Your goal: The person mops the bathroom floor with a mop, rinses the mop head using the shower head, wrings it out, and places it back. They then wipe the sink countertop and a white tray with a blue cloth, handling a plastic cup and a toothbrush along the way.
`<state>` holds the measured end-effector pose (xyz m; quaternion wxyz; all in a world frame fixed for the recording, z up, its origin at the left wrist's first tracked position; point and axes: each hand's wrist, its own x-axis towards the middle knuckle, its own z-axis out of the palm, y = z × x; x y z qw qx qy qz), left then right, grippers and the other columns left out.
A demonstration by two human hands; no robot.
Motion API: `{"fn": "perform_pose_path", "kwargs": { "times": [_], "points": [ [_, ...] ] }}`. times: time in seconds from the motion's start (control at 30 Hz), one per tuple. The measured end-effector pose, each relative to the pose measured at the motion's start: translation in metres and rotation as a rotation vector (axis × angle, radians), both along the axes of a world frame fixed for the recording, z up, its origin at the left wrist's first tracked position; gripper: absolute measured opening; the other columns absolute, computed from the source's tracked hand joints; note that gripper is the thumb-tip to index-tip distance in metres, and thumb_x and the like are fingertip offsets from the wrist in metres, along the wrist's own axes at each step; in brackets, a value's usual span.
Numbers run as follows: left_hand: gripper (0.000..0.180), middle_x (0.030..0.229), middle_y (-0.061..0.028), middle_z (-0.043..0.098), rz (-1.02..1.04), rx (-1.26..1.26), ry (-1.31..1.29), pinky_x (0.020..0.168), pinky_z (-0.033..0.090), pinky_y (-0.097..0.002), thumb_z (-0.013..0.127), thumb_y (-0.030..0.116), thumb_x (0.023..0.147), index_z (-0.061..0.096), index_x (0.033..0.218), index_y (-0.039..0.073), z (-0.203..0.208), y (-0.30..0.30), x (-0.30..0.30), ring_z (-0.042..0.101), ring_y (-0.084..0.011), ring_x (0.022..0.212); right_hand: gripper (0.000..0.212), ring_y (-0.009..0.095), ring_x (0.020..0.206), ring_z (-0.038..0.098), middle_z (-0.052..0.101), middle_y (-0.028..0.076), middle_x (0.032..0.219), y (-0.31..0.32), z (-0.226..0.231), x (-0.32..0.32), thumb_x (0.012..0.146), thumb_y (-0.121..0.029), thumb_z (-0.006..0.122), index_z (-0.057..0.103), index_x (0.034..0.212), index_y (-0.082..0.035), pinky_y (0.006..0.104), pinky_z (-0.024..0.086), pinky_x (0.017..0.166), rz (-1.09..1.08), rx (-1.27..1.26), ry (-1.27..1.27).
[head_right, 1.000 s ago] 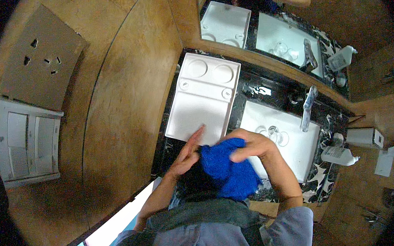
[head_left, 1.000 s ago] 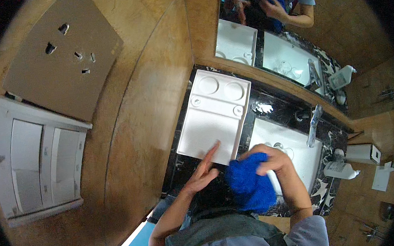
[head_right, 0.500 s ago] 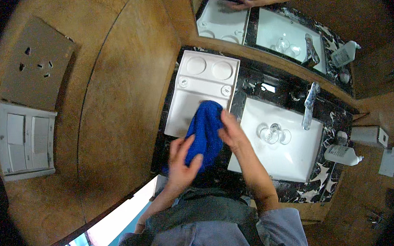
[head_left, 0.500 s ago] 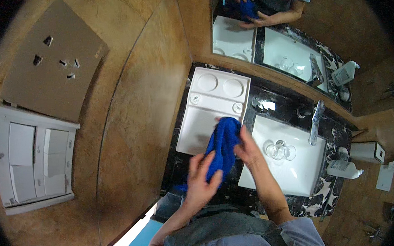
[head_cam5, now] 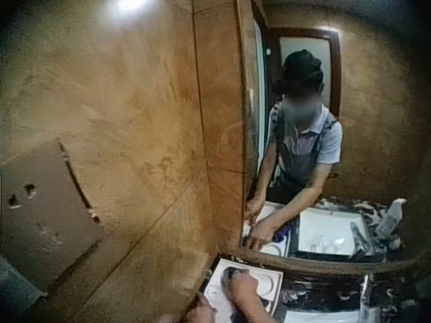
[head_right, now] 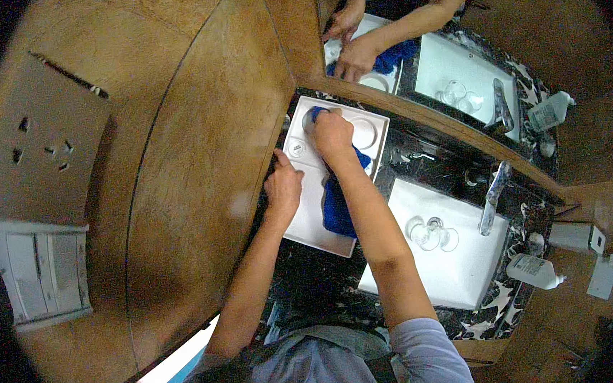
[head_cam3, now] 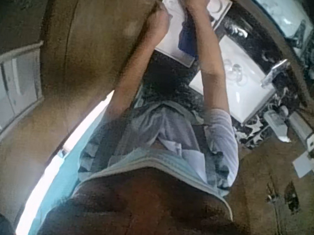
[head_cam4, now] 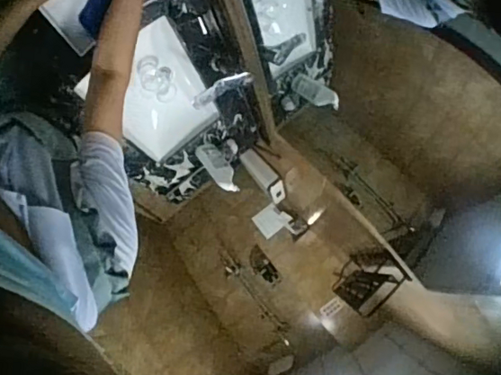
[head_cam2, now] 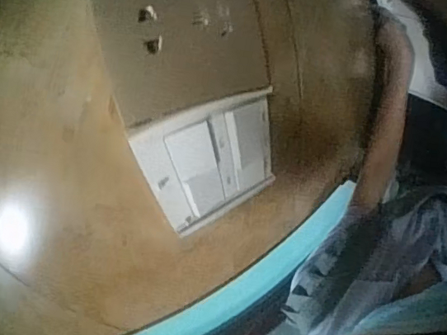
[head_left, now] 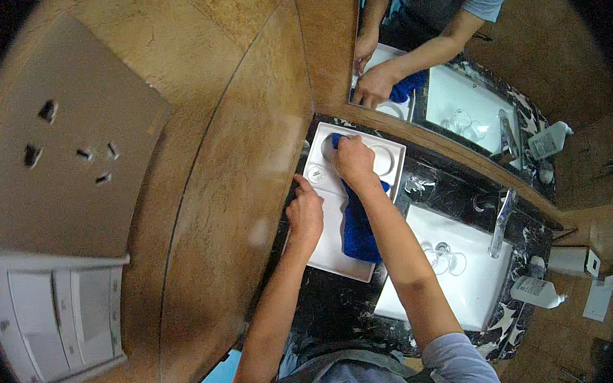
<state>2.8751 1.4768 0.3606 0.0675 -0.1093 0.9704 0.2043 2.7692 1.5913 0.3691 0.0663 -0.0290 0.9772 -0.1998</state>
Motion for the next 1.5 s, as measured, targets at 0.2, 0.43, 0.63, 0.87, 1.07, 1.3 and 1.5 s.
{"fn": "perform_pose_path", "kwargs": {
  "times": [0.2, 0.43, 0.63, 0.87, 1.07, 1.3, 1.5],
  "points": [
    [0.082, 0.109, -0.0293, 0.058, -0.091, 0.026, 0.14, 0.064, 0.053, -0.0457, 0.064, 0.022, 0.084, 0.013, 0.139, -0.009, -0.032, 0.002, -0.005, 0.064, -0.0417, 0.08, 0.024, 0.035, 0.088, 0.064, 0.064, 0.017, 0.101, 0.004, -0.005, -0.01, 0.075, -0.021, 0.062, 0.07, 0.089, -0.004, 0.0441, 0.052, 0.075, 0.164, -0.12, 0.061],
    [0.065, 0.112, -0.0269, 0.052, -0.12, 0.121, 0.25, 0.071, 0.051, -0.0464, 0.06, 0.015, 0.085, 0.026, 0.137, -0.005, -0.018, -0.009, 0.0, 0.06, -0.0426, 0.089, 0.025, 0.032, 0.075, 0.066, 0.066, 0.019, 0.076, 0.033, 0.058, 0.066, 0.078, -0.023, 0.061, 0.068, 0.091, -0.003, 0.0412, 0.051, 0.071, 0.205, -0.345, -0.255],
    [0.04, 0.108, -0.0218, 0.053, -0.274, -0.096, 0.249, 0.068, 0.053, -0.0436, 0.061, 0.013, 0.085, 0.049, 0.118, -0.006, -0.01, 0.002, -0.022, 0.062, -0.0372, 0.086, 0.025, 0.007, 0.078, 0.055, 0.061, -0.003, 0.088, 0.051, 0.07, 0.249, 0.086, -0.015, 0.067, 0.063, 0.108, -0.005, 0.0251, 0.046, 0.074, 0.085, -1.308, -0.981],
    [0.042, 0.104, -0.0221, 0.053, -0.235, -0.014, 0.158, 0.074, 0.052, -0.0429, 0.072, 0.02, 0.075, 0.056, 0.105, -0.005, -0.012, 0.01, -0.039, 0.062, -0.0394, 0.087, 0.022, 0.009, 0.074, 0.06, 0.065, 0.0, 0.086, 0.1, 0.058, 0.321, 0.084, -0.016, 0.067, 0.065, 0.103, -0.004, 0.0253, 0.049, 0.07, -0.388, -1.323, -0.995],
    [0.036, 0.098, -0.0193, 0.056, -0.364, 0.37, 0.314, 0.076, 0.048, -0.044, 0.07, 0.014, 0.069, 0.059, 0.101, 0.003, -0.005, 0.045, -0.019, 0.058, -0.0376, 0.091, 0.02, 0.01, 0.073, 0.061, 0.066, 0.002, 0.085, 0.129, 0.051, 0.346, 0.083, -0.013, 0.068, 0.066, 0.099, -0.002, 0.0254, 0.05, 0.066, -0.533, -1.555, -0.709],
    [0.037, 0.103, -0.0207, 0.057, -0.27, 0.245, 0.172, 0.081, 0.047, -0.0458, 0.074, 0.019, 0.071, 0.061, 0.1, 0.0, -0.014, 0.114, -0.008, 0.058, -0.0377, 0.096, 0.022, 0.01, 0.072, 0.061, 0.065, 0.001, 0.084, 0.137, 0.056, 0.366, 0.082, -0.013, 0.068, 0.065, 0.101, -0.002, 0.0255, 0.05, 0.065, -0.529, -1.571, -0.624],
    [0.027, 0.076, -0.0054, 0.059, -0.238, 0.523, 0.264, 0.065, 0.047, -0.0309, 0.078, 0.004, 0.067, 0.057, 0.083, 0.008, -0.019, 0.108, -0.008, 0.055, -0.0149, 0.072, 0.027, 0.013, 0.075, 0.062, 0.067, 0.007, 0.087, 0.161, 0.052, 0.386, 0.079, -0.013, 0.07, 0.065, 0.099, 0.004, 0.0275, 0.051, 0.067, -0.752, -1.405, -0.767]
  ]
}}
